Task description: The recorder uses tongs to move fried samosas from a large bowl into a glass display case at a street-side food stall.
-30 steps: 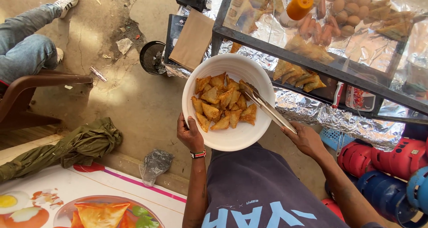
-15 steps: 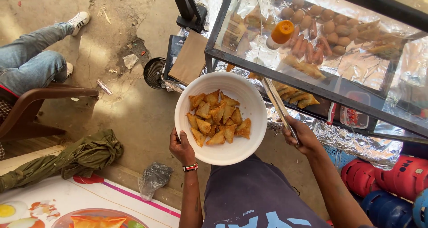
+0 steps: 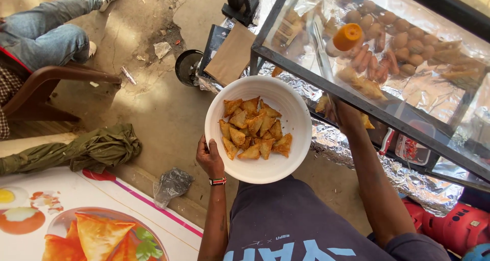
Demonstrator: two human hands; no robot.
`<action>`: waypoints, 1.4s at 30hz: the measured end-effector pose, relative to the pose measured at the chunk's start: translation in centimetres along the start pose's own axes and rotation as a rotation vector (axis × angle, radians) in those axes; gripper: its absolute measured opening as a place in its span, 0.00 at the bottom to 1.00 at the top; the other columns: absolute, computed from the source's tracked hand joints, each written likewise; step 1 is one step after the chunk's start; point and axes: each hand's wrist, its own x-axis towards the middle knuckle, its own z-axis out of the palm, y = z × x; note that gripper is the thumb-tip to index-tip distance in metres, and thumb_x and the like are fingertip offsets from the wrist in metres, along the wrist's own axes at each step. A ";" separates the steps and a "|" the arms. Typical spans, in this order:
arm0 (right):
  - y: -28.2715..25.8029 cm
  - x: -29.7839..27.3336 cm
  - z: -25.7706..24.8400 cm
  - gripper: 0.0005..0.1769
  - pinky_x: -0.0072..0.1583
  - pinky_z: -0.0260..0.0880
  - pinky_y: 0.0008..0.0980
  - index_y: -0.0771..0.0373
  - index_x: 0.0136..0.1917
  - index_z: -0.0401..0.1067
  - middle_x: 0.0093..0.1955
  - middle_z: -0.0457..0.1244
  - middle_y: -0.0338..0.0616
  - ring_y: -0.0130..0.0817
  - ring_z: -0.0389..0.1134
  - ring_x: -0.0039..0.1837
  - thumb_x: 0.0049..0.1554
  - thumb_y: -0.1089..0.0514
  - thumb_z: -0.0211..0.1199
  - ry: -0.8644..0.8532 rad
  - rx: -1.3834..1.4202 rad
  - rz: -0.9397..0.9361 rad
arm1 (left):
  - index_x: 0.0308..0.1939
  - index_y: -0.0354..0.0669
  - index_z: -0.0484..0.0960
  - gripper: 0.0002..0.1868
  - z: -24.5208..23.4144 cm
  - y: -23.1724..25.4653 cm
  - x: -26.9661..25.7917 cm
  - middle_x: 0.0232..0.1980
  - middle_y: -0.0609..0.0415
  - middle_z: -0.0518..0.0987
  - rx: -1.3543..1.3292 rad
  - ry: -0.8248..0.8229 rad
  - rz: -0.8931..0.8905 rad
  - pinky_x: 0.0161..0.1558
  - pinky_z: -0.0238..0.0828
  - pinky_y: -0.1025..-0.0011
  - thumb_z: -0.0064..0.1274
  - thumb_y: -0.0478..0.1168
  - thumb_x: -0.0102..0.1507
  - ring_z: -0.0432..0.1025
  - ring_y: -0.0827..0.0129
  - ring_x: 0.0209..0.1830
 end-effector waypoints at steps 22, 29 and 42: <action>8.2 -18.7 -1.8 0.32 0.26 0.51 0.27 0.66 0.60 0.74 0.28 0.56 0.37 0.23 0.51 0.24 0.63 0.36 0.49 -0.145 -0.336 0.434 | 0.58 0.34 0.82 0.16 0.6 4.0 -1.8 0.41 0.53 0.81 0.044 -0.160 0.241 0.34 0.70 0.71 0.53 0.38 0.69 0.72 0.74 0.33; 11.0 -18.5 -2.6 0.33 0.26 0.48 0.25 0.67 0.62 0.74 0.28 0.55 0.36 0.22 0.48 0.23 0.64 0.37 0.48 -0.193 -0.126 0.406 | 0.57 0.34 0.81 0.14 2.1 6.8 0.7 0.47 0.53 0.81 -0.016 -0.232 0.341 0.39 0.72 0.73 0.54 0.38 0.71 0.74 0.75 0.39; 11.0 -18.4 -1.7 0.29 0.28 0.52 0.28 0.65 0.56 0.74 0.28 0.57 0.37 0.24 0.52 0.25 0.60 0.36 0.55 -0.112 -0.299 0.392 | 0.54 0.34 0.82 0.11 1.7 3.9 2.6 0.35 0.64 0.76 -0.116 -0.254 0.144 0.34 0.65 0.79 0.55 0.36 0.69 0.64 0.83 0.31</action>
